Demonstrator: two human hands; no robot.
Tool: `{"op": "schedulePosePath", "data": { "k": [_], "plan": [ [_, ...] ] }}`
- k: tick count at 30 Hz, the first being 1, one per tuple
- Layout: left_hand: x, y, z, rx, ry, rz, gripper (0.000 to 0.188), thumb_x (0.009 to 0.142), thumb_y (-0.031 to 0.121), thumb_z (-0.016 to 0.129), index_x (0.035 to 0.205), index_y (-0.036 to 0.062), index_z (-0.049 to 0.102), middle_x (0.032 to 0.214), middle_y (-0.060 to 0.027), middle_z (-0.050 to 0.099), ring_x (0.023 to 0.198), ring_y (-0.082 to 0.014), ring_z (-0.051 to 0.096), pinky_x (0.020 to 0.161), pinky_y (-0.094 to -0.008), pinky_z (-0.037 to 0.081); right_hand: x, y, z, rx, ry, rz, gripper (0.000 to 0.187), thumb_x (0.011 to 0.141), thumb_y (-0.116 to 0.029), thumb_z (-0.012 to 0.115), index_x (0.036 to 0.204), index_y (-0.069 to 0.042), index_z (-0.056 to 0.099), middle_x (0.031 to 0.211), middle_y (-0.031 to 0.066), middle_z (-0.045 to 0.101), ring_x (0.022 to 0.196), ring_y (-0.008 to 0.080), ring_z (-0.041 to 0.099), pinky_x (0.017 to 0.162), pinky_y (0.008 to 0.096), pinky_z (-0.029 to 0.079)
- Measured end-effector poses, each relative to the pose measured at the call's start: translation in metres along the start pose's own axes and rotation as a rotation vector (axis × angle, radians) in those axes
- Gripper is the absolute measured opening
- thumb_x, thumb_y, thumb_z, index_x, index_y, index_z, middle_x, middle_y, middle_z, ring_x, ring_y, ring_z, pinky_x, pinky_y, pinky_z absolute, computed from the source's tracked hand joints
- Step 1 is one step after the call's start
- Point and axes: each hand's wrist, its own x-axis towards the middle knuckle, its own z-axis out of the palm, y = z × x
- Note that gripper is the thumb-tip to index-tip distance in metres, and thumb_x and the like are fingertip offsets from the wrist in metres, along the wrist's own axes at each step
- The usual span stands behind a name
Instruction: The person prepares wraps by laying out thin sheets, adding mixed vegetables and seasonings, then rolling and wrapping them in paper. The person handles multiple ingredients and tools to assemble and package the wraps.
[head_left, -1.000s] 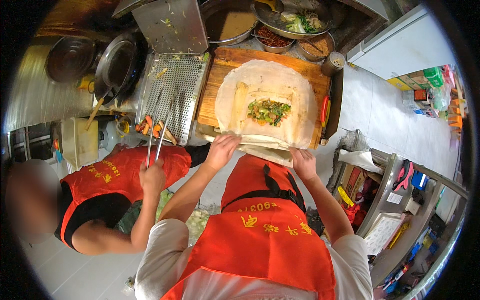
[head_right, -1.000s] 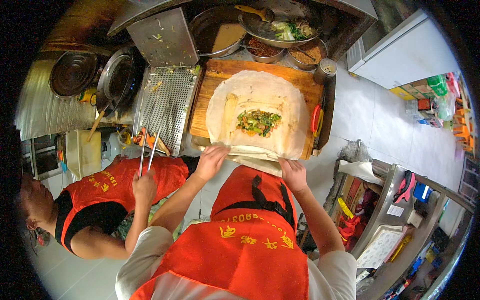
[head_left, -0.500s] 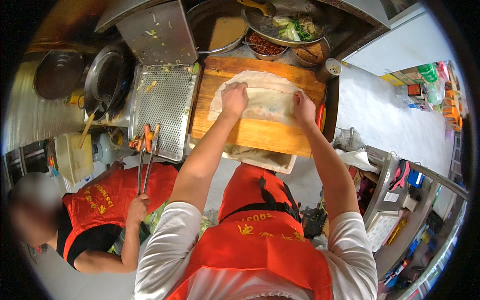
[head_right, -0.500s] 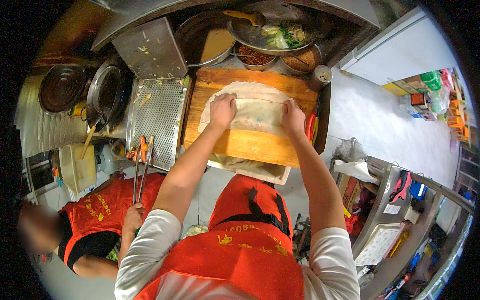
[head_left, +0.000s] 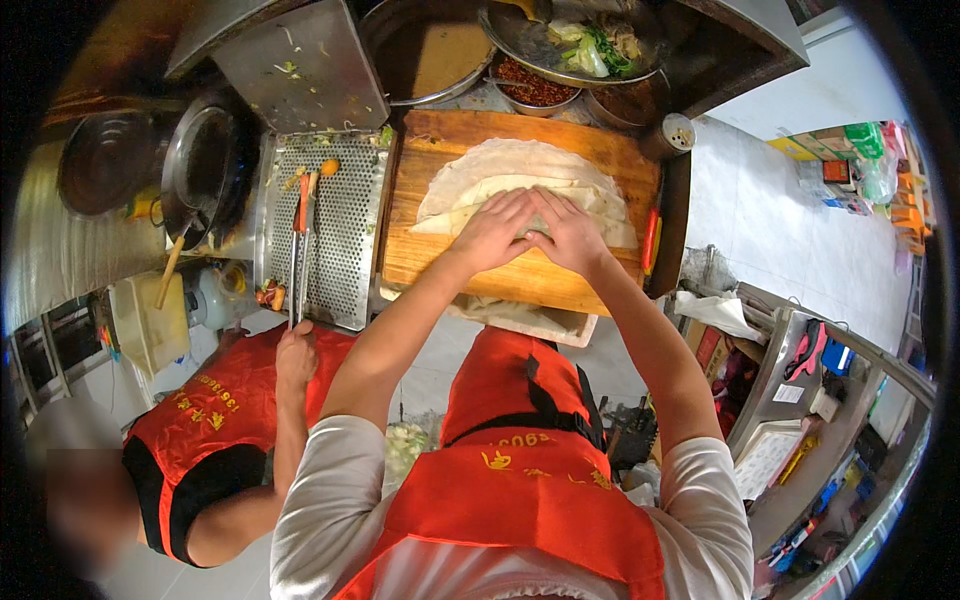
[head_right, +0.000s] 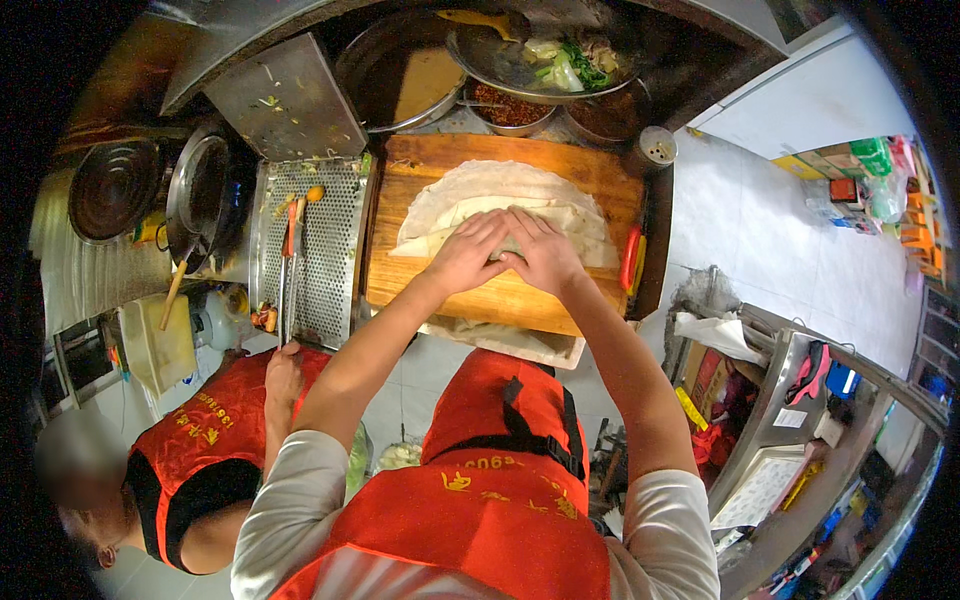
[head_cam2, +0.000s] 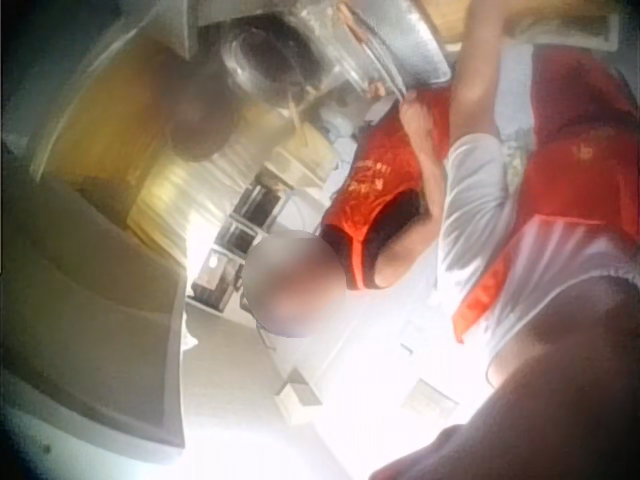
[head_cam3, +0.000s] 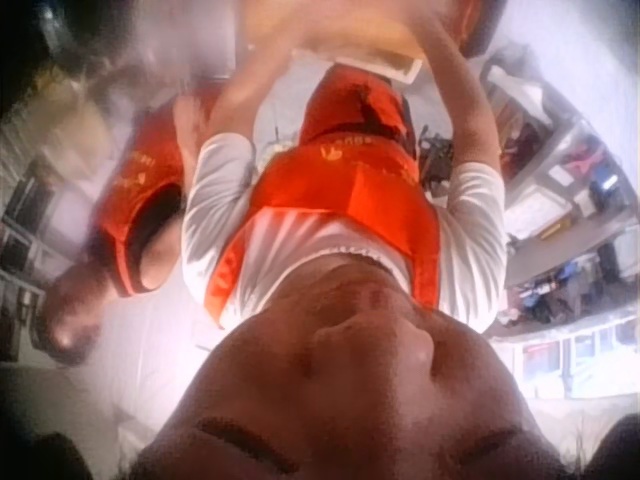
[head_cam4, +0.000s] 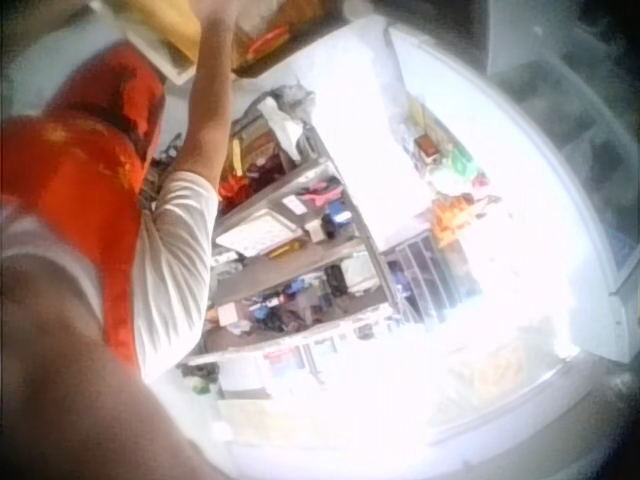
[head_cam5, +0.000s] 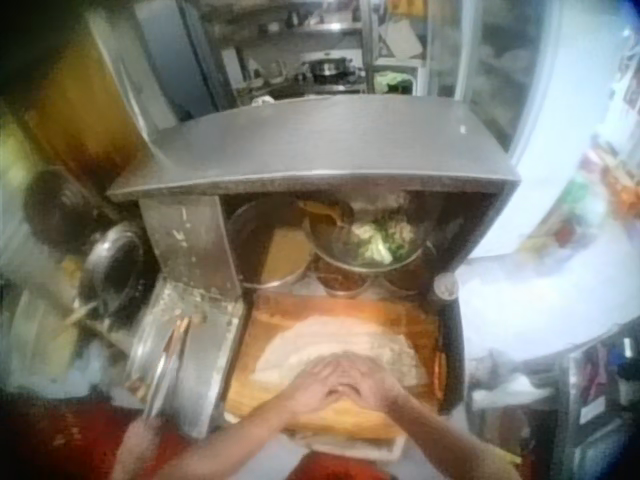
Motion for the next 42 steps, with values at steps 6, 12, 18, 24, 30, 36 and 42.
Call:
{"op": "schedulePosePath", "data": {
  "k": [6, 12, 18, 24, 30, 36, 42],
  "plan": [
    [-0.029, 0.003, 0.003, 0.022, -0.042, 0.078, 0.054, 0.083, 0.025, 0.07, 0.129, 0.0028, 0.053, 0.138, -0.013, 0.051, 0.128, -0.0318, 0.047, 0.107, -0.0452, 0.037, -0.041, -0.026, 0.002, -0.12, -0.088, 0.096, 0.063, 0.085, -0.031, 0.068, 0.137, -0.004, 0.045, 0.132, 0.0141, 0.052, 0.12, 0.0325, 0.052, 0.1, 0.0461, 0.042],
    [-0.026, 0.003, 0.007, 0.052, 0.075, 0.06, 0.048, 0.081, 0.021, 0.071, 0.125, 0.0048, 0.059, 0.135, -0.0096, 0.056, 0.123, -0.0287, 0.051, 0.1, -0.0413, 0.043, -0.036, -0.013, 0.013, -0.085, 0.054, 0.031, 0.055, 0.083, -0.026, 0.07, 0.131, -0.007, 0.053, 0.13, 0.0109, 0.056, 0.116, 0.0295, 0.057, 0.094, 0.0423, 0.047],
    [-0.052, 0.022, 0.015, 0.034, 0.094, 0.059, 0.048, 0.073, 0.013, 0.073, 0.12, 0.0067, 0.065, 0.126, -0.0076, 0.063, 0.115, -0.0251, 0.059, 0.094, -0.0388, 0.048, -0.069, -0.028, 0.025, -0.092, 0.095, 0.044, 0.05, 0.075, -0.019, 0.071, 0.122, -0.008, 0.061, 0.12, 0.0068, 0.064, 0.107, 0.0258, 0.063, 0.092, 0.039, 0.05],
    [-0.07, 0.037, 0.022, 0.015, 0.122, 0.054, 0.05, 0.068, 0.01, 0.071, 0.117, 0.0076, 0.067, 0.121, -0.0057, 0.066, 0.111, -0.0224, 0.06, 0.092, -0.0377, 0.049, -0.089, -0.038, 0.025, -0.092, 0.114, 0.008, 0.042, 0.075, -0.015, 0.065, 0.117, -0.008, 0.064, 0.113, 0.007, 0.067, 0.102, 0.024, 0.065, 0.09, 0.0375, 0.052],
    [-0.069, 0.039, 0.018, 0.032, 0.125, 0.059, 0.046, 0.074, 0.012, 0.071, 0.119, 0.0067, 0.064, 0.12, -0.0065, 0.066, 0.112, -0.0244, 0.059, 0.093, -0.0378, 0.048, -0.091, -0.043, 0.025, -0.079, 0.109, 0.06, 0.044, 0.075, -0.016, 0.068, 0.118, -0.01, 0.063, 0.115, 0.0077, 0.064, 0.1, 0.026, 0.064, 0.087, 0.0387, 0.053],
    [-0.073, 0.042, 0.015, 0.008, 0.064, 0.013, 0.034, 0.08, 0.018, 0.071, 0.112, 0.0084, 0.063, 0.119, -0.0061, 0.06, 0.11, -0.0279, 0.056, 0.092, -0.0405, 0.044, -0.1, -0.045, 0.021, -0.076, 0.063, 0.161, 0.042, 0.077, -0.018, 0.072, 0.118, -0.016, 0.064, 0.118, 0.0122, 0.055, 0.101, 0.0328, 0.061, 0.082, 0.0411, 0.054],
    [-0.036, 0.041, 0.011, 0.195, 0.209, -0.11, 0.02, 0.084, 0.021, 0.068, 0.101, 0.0097, 0.068, 0.102, -0.004, 0.06, 0.1, -0.0254, 0.053, 0.086, -0.0405, 0.037, -0.052, -0.059, -0.001, -0.256, 0.006, 0.268, 0.051, 0.087, -0.022, 0.065, 0.133, -0.005, 0.05, 0.13, 0.0167, 0.05, 0.127, 0.0352, 0.043, 0.108, 0.0513, 0.033]
  ]
}}
